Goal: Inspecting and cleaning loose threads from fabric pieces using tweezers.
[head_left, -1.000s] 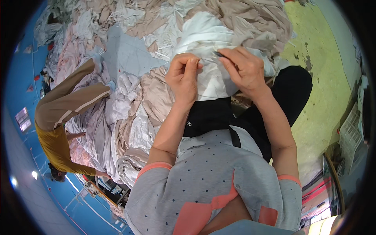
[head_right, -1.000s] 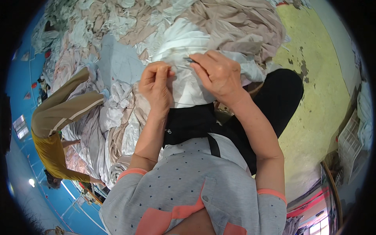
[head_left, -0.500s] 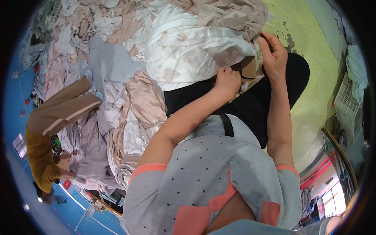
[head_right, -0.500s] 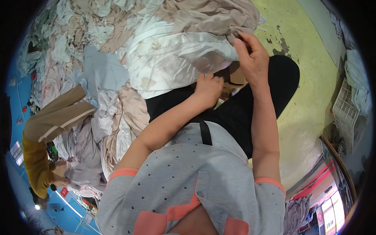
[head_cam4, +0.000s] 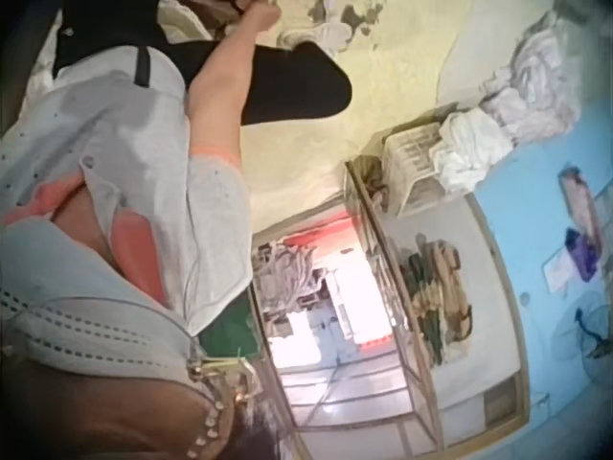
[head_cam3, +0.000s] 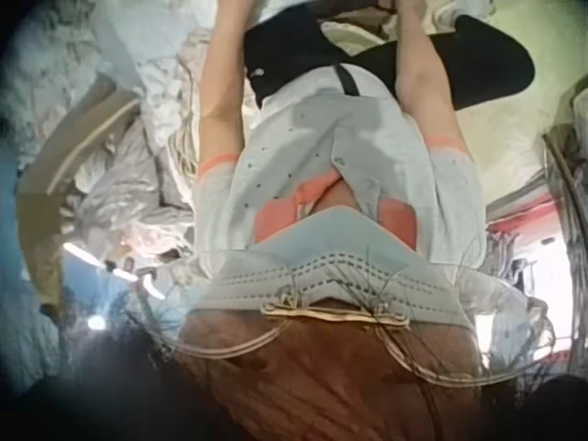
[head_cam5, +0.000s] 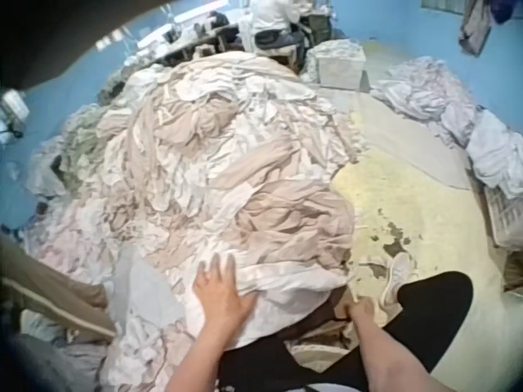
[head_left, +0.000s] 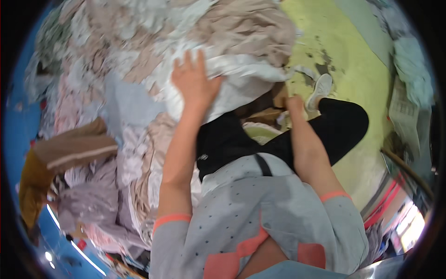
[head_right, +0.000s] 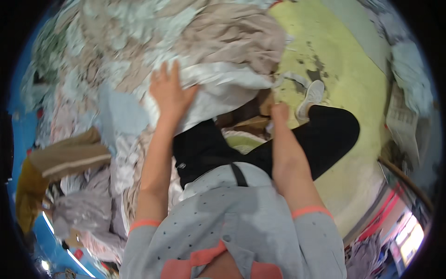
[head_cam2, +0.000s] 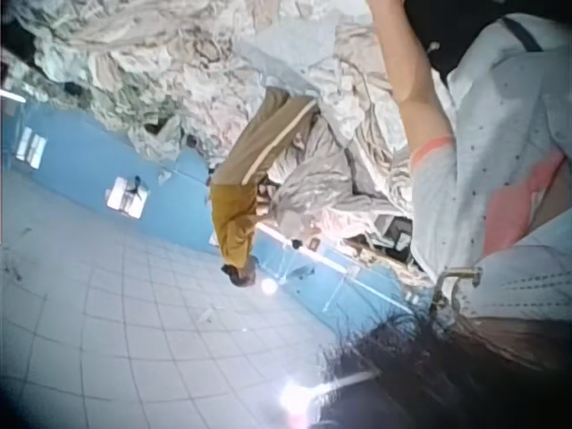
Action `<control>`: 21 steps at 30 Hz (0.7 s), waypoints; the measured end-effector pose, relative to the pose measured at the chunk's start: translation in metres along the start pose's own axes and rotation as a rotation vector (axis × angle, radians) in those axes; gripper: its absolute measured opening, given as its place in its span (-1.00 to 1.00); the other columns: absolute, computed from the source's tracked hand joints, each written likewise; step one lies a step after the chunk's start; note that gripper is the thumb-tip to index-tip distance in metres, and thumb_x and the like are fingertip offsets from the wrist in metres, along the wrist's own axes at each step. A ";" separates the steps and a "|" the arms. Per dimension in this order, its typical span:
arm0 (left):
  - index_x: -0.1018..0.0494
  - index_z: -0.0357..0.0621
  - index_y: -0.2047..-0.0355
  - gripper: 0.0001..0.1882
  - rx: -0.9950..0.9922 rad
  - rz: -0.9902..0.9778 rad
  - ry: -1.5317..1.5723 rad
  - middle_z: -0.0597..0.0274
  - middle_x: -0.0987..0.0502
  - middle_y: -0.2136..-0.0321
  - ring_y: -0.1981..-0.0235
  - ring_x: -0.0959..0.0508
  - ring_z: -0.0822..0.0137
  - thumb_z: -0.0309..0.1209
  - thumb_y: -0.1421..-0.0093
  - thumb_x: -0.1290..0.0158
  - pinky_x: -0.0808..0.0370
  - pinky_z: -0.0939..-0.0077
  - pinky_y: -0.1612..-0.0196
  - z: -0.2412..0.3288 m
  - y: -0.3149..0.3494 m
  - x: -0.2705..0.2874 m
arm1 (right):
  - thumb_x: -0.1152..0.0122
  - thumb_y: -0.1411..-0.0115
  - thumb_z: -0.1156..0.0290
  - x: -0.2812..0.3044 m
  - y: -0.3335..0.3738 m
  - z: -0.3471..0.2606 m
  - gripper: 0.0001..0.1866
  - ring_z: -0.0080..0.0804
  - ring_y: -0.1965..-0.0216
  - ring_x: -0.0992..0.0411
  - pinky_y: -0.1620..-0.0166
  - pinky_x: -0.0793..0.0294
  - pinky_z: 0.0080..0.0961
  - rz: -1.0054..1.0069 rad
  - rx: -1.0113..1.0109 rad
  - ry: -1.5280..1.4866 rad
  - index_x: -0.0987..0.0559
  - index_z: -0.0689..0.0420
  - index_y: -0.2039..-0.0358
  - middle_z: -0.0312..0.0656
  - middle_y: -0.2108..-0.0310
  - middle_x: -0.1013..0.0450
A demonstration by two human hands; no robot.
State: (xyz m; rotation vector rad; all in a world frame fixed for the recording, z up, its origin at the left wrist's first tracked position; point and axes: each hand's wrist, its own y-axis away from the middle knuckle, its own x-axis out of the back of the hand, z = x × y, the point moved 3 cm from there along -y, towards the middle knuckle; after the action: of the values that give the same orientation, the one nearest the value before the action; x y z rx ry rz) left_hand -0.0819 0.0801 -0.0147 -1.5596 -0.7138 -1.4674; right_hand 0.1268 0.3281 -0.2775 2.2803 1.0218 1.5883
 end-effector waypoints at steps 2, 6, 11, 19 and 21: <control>-0.36 -0.02 -0.10 -0.20 -0.035 0.036 0.039 -0.08 -0.28 -0.14 -0.13 -0.21 -0.23 -0.04 0.20 -0.27 -0.17 -0.17 -0.08 0.004 -0.009 -0.002 | -0.35 0.09 0.19 -0.008 -0.010 0.010 -0.58 0.03 0.19 -0.50 0.14 -0.48 -0.17 -0.029 -0.034 0.094 -0.60 0.30 0.33 0.14 0.29 -0.53; -0.46 -0.04 0.03 -0.34 -0.079 0.122 0.048 -0.02 -0.42 0.01 0.00 -0.37 -0.09 -0.13 0.21 -0.27 -0.34 0.09 -0.04 0.002 -0.021 -0.004 | -0.31 0.07 0.21 0.003 -0.019 0.012 -0.68 -0.03 0.24 -0.52 0.17 -0.50 -0.17 0.007 -0.154 0.139 -0.61 0.22 0.41 0.05 0.33 -0.54; -0.46 -0.07 0.05 -0.37 -0.064 0.075 0.053 0.00 -0.42 0.01 -0.01 -0.37 -0.06 -0.18 0.20 -0.28 -0.31 0.12 -0.06 0.004 -0.026 -0.005 | -0.19 0.00 0.26 0.037 -0.086 0.032 -0.81 -0.04 0.30 -0.52 0.24 -0.51 -0.18 0.286 0.025 0.297 -0.57 0.11 0.46 -0.08 0.39 -0.51; -0.46 -0.11 0.04 -0.37 -0.019 0.009 0.039 -0.01 -0.43 0.01 -0.02 -0.37 -0.05 -0.25 0.19 -0.29 -0.30 0.16 -0.08 0.015 -0.035 -0.011 | 0.04 -0.16 0.23 0.212 -0.256 0.029 -0.72 -0.06 0.21 -0.50 0.15 -0.47 -0.15 0.579 0.052 0.411 -0.57 0.03 0.23 -0.05 0.29 -0.53; -0.46 -0.13 0.06 -0.39 -0.061 0.028 0.052 -0.07 -0.43 0.04 0.01 -0.38 -0.09 -0.25 0.18 -0.25 -0.31 0.10 -0.06 0.015 -0.037 -0.009 | 0.04 -0.18 0.12 0.241 -0.273 0.007 -0.67 0.00 0.21 -0.49 0.16 -0.47 -0.12 0.669 0.128 0.320 -0.56 0.04 0.25 -0.05 0.26 -0.53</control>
State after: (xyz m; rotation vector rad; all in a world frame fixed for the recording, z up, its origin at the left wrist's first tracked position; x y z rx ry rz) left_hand -0.1077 0.1119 -0.0153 -1.5652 -0.6194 -1.5166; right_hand 0.0619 0.6839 -0.2362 2.6883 0.4202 2.2465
